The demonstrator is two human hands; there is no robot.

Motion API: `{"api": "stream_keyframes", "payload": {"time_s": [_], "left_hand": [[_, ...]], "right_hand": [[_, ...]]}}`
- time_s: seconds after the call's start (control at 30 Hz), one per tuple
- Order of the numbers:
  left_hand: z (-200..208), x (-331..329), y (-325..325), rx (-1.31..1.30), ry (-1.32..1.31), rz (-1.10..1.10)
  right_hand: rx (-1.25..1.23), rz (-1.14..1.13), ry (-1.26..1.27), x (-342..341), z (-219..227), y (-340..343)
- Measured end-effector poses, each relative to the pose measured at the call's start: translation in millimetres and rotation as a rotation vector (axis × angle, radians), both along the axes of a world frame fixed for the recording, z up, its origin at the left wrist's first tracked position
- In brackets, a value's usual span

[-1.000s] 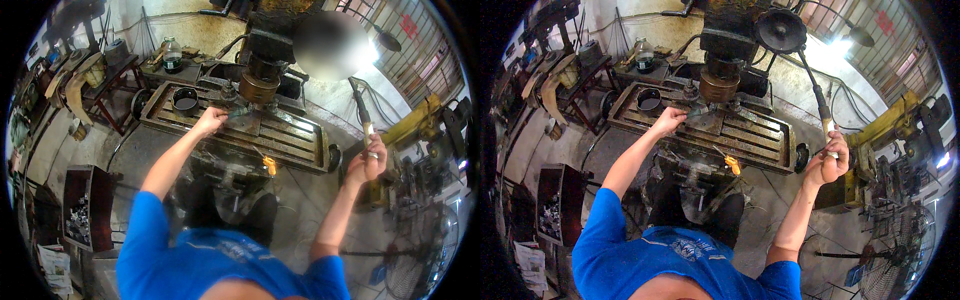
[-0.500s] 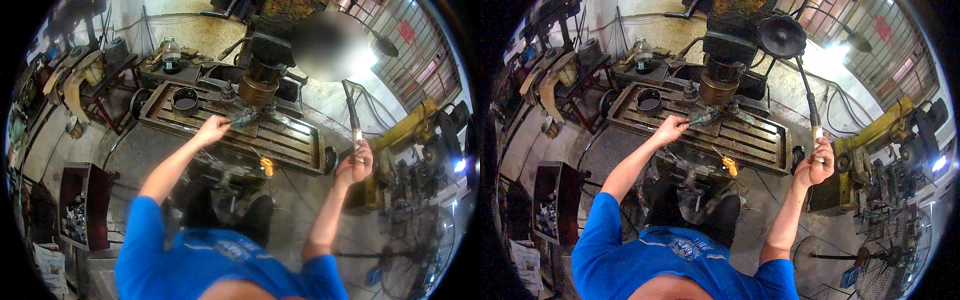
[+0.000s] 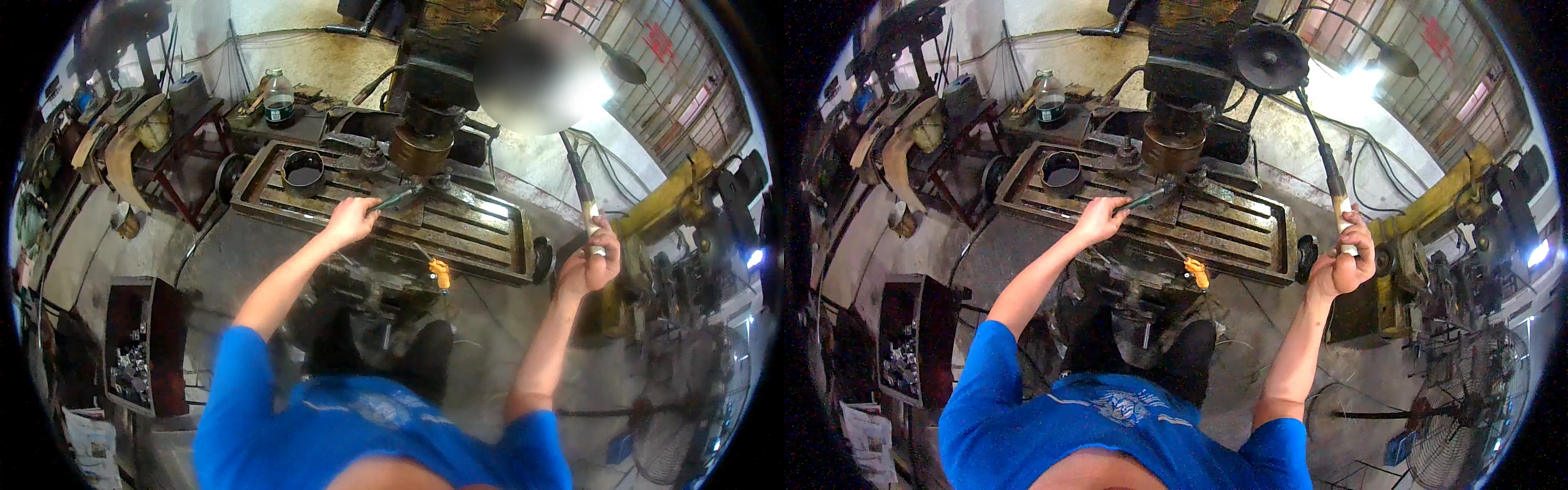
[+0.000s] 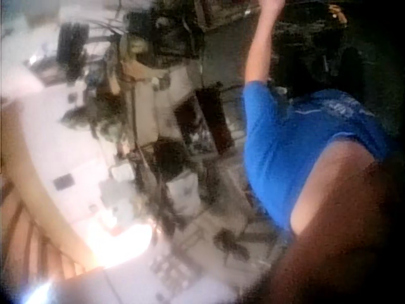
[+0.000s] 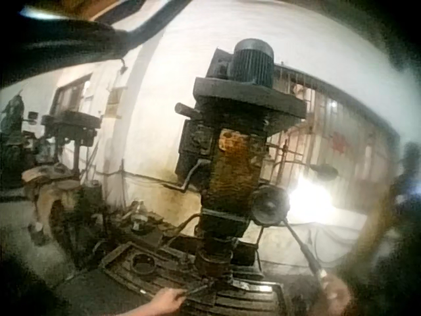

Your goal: The person operates a drill press in a workshop, repeatedly placing small metal pieces under the drill bit, lowering the lever to drill, and then removing the pieces. They use a screwdriver to assist in positioning and handling the metal pieces on the machine table.

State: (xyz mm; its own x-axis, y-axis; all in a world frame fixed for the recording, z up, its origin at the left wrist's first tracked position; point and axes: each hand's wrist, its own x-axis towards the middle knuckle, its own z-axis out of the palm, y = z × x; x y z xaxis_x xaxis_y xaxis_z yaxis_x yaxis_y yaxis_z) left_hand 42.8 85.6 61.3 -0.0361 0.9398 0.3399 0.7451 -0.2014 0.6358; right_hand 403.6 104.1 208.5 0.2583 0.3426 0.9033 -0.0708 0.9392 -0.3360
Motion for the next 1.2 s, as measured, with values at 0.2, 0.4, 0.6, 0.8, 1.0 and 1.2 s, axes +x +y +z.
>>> {"api": "stream_keyframes", "payload": {"time_s": [0.2, 0.4, 0.6, 0.8, 1.0, 1.2], "left_hand": [[-2.1, 2.1, 4.9, 0.110, -0.018, 0.015], [-3.1, 1.9, 7.3, 0.068, -0.051, -0.004], [-8.6, 4.1, 11.2, 0.054, -0.121, -0.004], [-17.0, 5.9, 22.3, 0.104, -0.119, -0.025], [-16.2, 12.4, 37.7, 0.097, -0.081, -0.021], [-11.4, 7.5, 36.8, 0.065, 0.111, 0.117]], "right_hand": [[0.035, -0.028, -0.022, 1.0, 11.9, 2.2], [0.093, -0.086, -0.063, -0.6, 33.3, 1.6], [0.119, -0.167, -0.081, -0.3, 51.6, 7.5], [0.140, -0.159, -0.089, 10.6, 66.5, 18.0], [0.152, -0.226, -0.186, 37.3, 122.4, 34.4], [0.300, -0.343, -0.578, 84.8, 226.6, 89.5]]}}
